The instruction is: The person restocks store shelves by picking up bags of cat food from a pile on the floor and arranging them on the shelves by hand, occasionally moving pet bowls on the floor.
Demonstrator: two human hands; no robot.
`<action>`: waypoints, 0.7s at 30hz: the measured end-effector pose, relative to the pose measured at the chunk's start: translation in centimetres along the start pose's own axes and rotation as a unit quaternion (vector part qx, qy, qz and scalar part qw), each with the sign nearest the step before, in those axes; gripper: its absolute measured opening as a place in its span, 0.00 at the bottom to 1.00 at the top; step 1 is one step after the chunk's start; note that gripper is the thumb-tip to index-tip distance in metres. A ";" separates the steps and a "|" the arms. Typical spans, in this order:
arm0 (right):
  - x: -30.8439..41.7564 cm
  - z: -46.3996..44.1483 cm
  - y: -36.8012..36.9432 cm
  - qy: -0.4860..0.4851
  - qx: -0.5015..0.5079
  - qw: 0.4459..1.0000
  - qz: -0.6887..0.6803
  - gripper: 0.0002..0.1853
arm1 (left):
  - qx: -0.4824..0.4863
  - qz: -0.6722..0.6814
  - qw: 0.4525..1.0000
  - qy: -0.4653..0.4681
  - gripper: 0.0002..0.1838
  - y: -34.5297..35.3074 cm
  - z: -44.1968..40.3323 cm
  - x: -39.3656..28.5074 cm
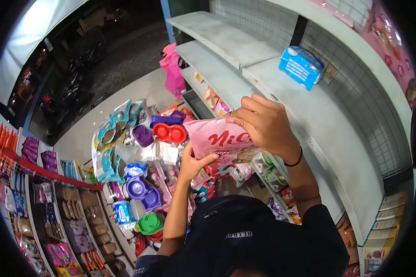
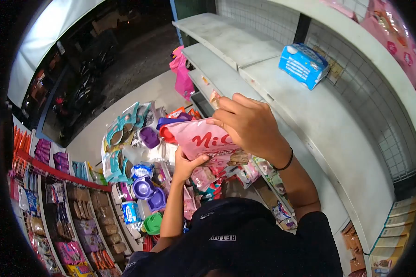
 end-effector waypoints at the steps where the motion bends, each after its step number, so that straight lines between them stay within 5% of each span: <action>1: 0.0 -0.5 -0.7 0.004 -0.012 1.000 0.020 0.09 | 0.013 0.002 1.000 0.005 0.42 0.2 -0.3 -0.2; 4: -0.3 -1.5 -3.0 0.010 -0.045 0.995 0.085 0.09 | -0.074 -0.157 0.971 0.165 0.47 1.0 -0.6 -1.2; 8: -0.8 -3.2 -6.9 0.027 -0.092 0.980 0.175 0.09 | -0.088 -0.174 0.915 0.354 0.54 4.9 0.6 -2.3; 10: -0.5 -4.5 -8.5 0.032 -0.110 0.972 0.204 0.09 | -0.077 -0.341 0.785 0.511 0.59 7.5 1.5 -3.0; 15: 1.1 -8.1 -11.8 0.011 -0.120 0.952 0.280 0.09 | -0.029 -0.331 0.794 0.508 0.61 13.7 -1.4 -4.1; 21: 2.9 -12.7 -15.2 -0.065 -0.137 0.914 0.376 0.10 | -0.080 -0.284 0.773 0.561 0.60 18.0 -8.4 -9.3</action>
Point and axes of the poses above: each hand's wrist, its own z-axis away from the middle knuckle, its own y-axis out of the palm, x = y × z, the point moved 4 cm from there along -z, towards the middle knuckle, and after that the axes turned 13 degrees about z, right-handed, at the moved point
